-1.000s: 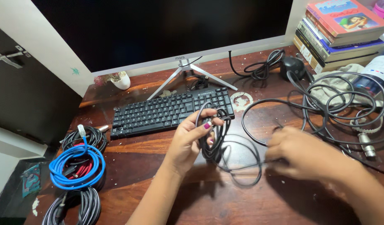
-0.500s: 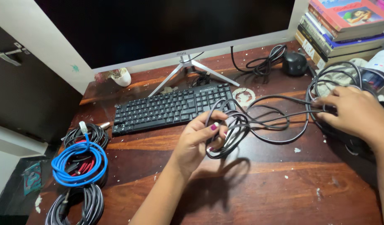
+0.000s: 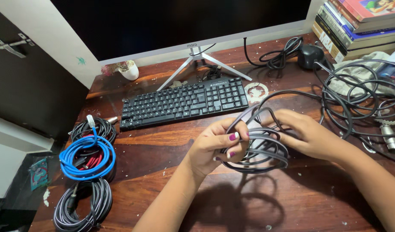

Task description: The person coils a blue cable into a neat loop and places it on the desk. Then the person picks up a black cable, untangles it, and begins coiling it as well. The task involves organizing multiple cables on a cluttered desk.

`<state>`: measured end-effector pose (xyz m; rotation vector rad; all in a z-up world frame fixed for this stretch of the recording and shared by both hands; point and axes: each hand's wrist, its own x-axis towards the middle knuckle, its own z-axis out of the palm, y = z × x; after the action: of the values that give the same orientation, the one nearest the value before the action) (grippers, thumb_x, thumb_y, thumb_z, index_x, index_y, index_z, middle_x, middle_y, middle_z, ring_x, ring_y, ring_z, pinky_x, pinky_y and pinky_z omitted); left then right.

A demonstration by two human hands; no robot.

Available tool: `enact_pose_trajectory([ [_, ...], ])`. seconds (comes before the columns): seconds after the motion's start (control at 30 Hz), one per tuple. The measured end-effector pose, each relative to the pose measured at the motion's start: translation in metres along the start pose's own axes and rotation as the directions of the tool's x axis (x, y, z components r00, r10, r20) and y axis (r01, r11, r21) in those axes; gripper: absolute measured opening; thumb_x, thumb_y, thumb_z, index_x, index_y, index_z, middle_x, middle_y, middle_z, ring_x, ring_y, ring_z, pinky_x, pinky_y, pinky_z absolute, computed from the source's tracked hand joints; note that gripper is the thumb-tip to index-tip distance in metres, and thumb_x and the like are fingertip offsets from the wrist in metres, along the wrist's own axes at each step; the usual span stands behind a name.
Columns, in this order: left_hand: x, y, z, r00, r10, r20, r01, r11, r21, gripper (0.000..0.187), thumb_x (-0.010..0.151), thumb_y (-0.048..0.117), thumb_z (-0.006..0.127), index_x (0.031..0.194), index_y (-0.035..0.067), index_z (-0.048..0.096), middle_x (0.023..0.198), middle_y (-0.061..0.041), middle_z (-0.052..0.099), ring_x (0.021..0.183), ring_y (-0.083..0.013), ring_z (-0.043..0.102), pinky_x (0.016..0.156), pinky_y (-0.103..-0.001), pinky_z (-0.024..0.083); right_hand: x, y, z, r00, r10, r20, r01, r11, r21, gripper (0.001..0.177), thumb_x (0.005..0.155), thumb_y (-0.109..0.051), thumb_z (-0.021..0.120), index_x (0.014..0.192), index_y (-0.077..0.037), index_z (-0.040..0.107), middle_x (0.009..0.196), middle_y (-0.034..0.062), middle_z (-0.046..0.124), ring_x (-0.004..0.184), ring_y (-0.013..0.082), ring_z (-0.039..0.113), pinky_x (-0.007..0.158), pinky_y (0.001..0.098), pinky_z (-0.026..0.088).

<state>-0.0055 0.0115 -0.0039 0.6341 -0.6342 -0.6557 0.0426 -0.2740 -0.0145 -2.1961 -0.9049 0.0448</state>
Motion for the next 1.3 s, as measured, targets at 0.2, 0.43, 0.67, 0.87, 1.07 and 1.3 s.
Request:
enact_pose_trajectory([
  [0.2, 0.006, 0.007, 0.009, 0.985, -0.024, -0.173, 0.101, 0.888, 0.449, 0.027, 0.107, 0.017, 0.065, 0.126, -0.001, 0.063, 0.094, -0.008, 0.066, 0.072, -0.0062, 0.053, 0.06, -0.02, 0.042, -0.022, 0.034, -0.02, 0.969, 0.177, -0.171, -0.071, 0.868, 0.492, 0.033, 0.093, -0.014, 0.064, 0.122, 0.0, 0.066, 0.1, 0.0097, 0.075, 0.092, 0.0198, 0.072, 0.081, 0.0332, 0.057],
  [0.43, 0.015, 0.019, 0.016, 0.965, 0.168, -0.203, -0.048, 0.87, 0.491, 0.055, 0.1, 0.016, 0.065, 0.151, 0.009, 0.046, 0.137, -0.015, 0.064, 0.105, -0.0168, 0.069, 0.105, -0.034, 0.054, -0.046, 0.052, -0.043, 0.983, -0.136, -0.127, 0.174, 0.432, 0.885, 0.021, 0.099, -0.011, 0.074, 0.104, 0.009, 0.078, 0.081, 0.0161, 0.066, 0.072, 0.0167, 0.058, 0.066, 0.0294, 0.049],
  [0.67, 0.012, 0.027, 0.003, 0.877, 0.326, -0.353, -0.242, 0.934, 0.262, 0.045, 0.099, 0.012, 0.06, 0.142, 0.004, 0.051, 0.13, -0.019, 0.067, 0.099, -0.0215, 0.071, 0.093, -0.036, 0.057, -0.031, 0.053, -0.053, 0.622, 0.016, 0.783, -0.207, 0.968, 0.144, 0.031, 0.092, -0.034, 0.075, 0.105, -0.007, 0.083, 0.094, 0.0036, 0.079, 0.077, 0.0166, 0.073, 0.069, 0.032, 0.061],
  [0.87, 0.003, 0.037, -0.009, 0.86, 0.32, -0.398, -0.301, 0.947, 0.11, 0.034, 0.107, 0.012, 0.054, 0.138, -0.003, 0.052, 0.087, -0.006, 0.062, 0.064, -0.0117, 0.055, 0.067, -0.024, 0.047, -0.072, 0.179, -0.076, 0.851, 0.525, -0.034, -0.49, 0.767, -0.414, 0.027, 0.092, -0.034, 0.069, 0.102, -0.011, 0.08, 0.091, 0.0056, 0.076, 0.088, 0.0209, 0.073, 0.077, 0.039, 0.059],
  [1.07, 0.001, 0.036, -0.003, 0.912, 0.255, -0.321, -0.249, 0.967, 0.06, 0.048, 0.107, 0.013, 0.05, 0.152, -0.002, 0.041, 0.059, 0.004, 0.045, 0.046, -0.0069, 0.04, 0.051, -0.021, 0.037, -0.086, 0.304, -0.088, 0.746, 0.452, -0.489, -0.335, 0.89, 0.31, 0.021, 0.121, -0.013, 0.05, 0.118, 0.007, 0.053, 0.092, 0.0214, 0.064, 0.076, 0.031, 0.069, 0.062, 0.0453, 0.059],
  [1.3, 0.005, 0.028, 0.011, 0.966, 0.149, -0.211, -0.159, 0.987, -0.028, 0.051, 0.106, 0.009, 0.05, 0.155, 0.0, 0.037, 0.059, 0.003, 0.045, 0.044, -0.0039, 0.036, 0.045, -0.019, 0.03, -0.059, 0.118, -0.071, 0.854, -0.017, -0.52, -0.167, 0.938, -0.304, 0.016, 0.102, -0.005, 0.06, 0.117, -0.002, 0.064, 0.104, 0.0135, 0.068, 0.095, 0.023, 0.068, 0.083, 0.0365, 0.055],
])
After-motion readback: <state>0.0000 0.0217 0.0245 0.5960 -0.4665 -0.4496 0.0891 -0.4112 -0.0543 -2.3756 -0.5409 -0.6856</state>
